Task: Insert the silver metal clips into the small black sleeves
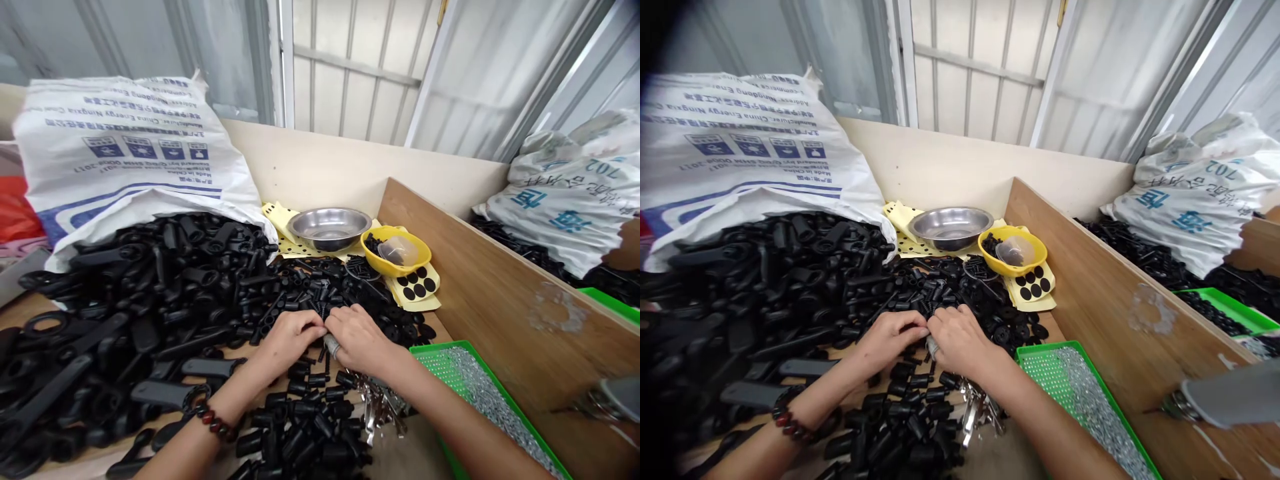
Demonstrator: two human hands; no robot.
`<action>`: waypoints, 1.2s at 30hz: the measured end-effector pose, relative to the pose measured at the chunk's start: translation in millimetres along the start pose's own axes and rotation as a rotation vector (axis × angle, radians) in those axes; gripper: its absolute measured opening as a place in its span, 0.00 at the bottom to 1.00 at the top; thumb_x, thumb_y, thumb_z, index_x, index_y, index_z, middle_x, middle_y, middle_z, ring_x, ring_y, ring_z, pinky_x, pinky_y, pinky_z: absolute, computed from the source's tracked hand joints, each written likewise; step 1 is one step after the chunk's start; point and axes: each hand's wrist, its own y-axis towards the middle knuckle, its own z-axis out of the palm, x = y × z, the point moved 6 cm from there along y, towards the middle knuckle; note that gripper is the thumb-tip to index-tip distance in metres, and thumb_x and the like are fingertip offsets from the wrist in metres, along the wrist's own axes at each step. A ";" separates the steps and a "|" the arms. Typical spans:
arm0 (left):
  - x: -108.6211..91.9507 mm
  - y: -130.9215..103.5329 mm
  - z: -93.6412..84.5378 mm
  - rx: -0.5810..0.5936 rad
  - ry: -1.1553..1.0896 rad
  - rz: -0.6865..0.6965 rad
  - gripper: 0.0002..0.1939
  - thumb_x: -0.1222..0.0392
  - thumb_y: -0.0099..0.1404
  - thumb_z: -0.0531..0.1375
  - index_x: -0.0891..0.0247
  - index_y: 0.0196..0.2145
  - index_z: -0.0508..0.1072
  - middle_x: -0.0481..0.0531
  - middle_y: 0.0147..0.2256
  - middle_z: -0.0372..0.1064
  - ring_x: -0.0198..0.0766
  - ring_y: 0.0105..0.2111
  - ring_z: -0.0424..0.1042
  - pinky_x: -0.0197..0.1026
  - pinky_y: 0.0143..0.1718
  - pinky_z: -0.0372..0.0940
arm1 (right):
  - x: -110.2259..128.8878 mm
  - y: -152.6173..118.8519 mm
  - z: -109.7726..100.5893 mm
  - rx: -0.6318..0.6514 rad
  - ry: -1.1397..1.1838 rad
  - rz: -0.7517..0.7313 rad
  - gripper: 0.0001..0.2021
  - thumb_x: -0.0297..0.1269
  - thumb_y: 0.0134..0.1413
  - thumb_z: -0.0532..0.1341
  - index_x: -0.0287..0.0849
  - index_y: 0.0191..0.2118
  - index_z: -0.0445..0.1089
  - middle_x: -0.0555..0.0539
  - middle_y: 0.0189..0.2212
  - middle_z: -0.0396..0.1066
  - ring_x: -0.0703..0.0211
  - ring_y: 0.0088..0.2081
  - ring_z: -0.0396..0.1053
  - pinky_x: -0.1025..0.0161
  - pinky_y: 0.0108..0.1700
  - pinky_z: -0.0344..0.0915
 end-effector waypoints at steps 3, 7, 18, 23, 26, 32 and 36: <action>-1.6 -3.2 -4.4 -0.008 -0.217 -0.089 0.10 0.54 0.59 0.55 0.63 0.27 0.69 0.44 0.21 0.64 0.34 0.24 0.65 0.36 0.28 0.62 | 2.1 2.0 -10.4 -0.080 0.127 0.035 0.06 0.23 0.49 0.52 0.40 0.33 0.62 0.49 0.30 0.63 0.62 0.31 0.60 0.65 0.33 0.54; -7.5 -12.8 -6.7 0.033 -0.458 -0.187 0.16 0.47 0.61 0.52 0.63 0.32 0.67 0.48 0.28 0.69 0.34 0.27 0.70 0.38 0.31 0.66 | 9.2 5.3 -16.3 -0.172 0.285 0.059 0.08 0.21 0.49 0.51 0.41 0.34 0.59 0.52 0.30 0.61 0.66 0.30 0.60 0.71 0.31 0.54; -10.5 -19.1 -20.7 0.039 -0.485 -0.264 0.19 0.53 0.50 0.65 0.65 0.37 0.68 0.37 0.12 0.62 0.26 0.12 0.58 0.27 0.14 0.50 | 23.3 12.5 -16.3 -0.210 0.309 0.042 0.07 0.28 0.53 0.53 0.42 0.38 0.63 0.49 0.33 0.63 0.61 0.33 0.62 0.66 0.33 0.55; -15.4 -27.5 -20.3 0.082 -0.448 -0.289 0.30 0.53 0.54 0.61 0.67 0.52 0.61 0.39 0.14 0.66 0.26 0.11 0.58 0.28 0.13 0.47 | 27.5 10.5 -13.8 -0.108 0.218 -0.046 0.04 0.30 0.56 0.53 0.41 0.34 0.64 0.49 0.33 0.63 0.62 0.33 0.62 0.66 0.34 0.56; -16.3 -32.1 -18.1 0.099 -0.428 -0.305 0.33 0.53 0.56 0.60 0.68 0.56 0.56 0.39 0.14 0.65 0.26 0.11 0.57 0.28 0.12 0.45 | 29.3 9.5 -14.1 -0.098 0.262 -0.078 0.05 0.31 0.57 0.53 0.41 0.38 0.63 0.49 0.34 0.64 0.61 0.34 0.63 0.66 0.35 0.57; -13.8 -31.3 -23.2 0.089 -0.334 -0.302 0.38 0.50 0.56 0.57 0.70 0.59 0.49 0.36 0.10 0.60 0.25 0.07 0.48 0.29 0.11 0.40 | 37.0 12.6 -16.5 -0.150 0.258 -0.120 0.05 0.30 0.57 0.51 0.41 0.35 0.63 0.50 0.32 0.63 0.62 0.33 0.62 0.66 0.35 0.56; -6.7 -33.6 -32.4 0.081 -0.147 -0.294 0.34 0.48 0.58 0.53 0.68 0.58 0.53 0.37 0.11 0.61 0.29 0.08 0.52 0.30 0.12 0.46 | 38.0 12.7 -19.5 -0.145 0.173 -0.125 0.03 0.29 0.51 0.54 0.42 0.32 0.63 0.51 0.30 0.61 0.62 0.31 0.60 0.66 0.31 0.54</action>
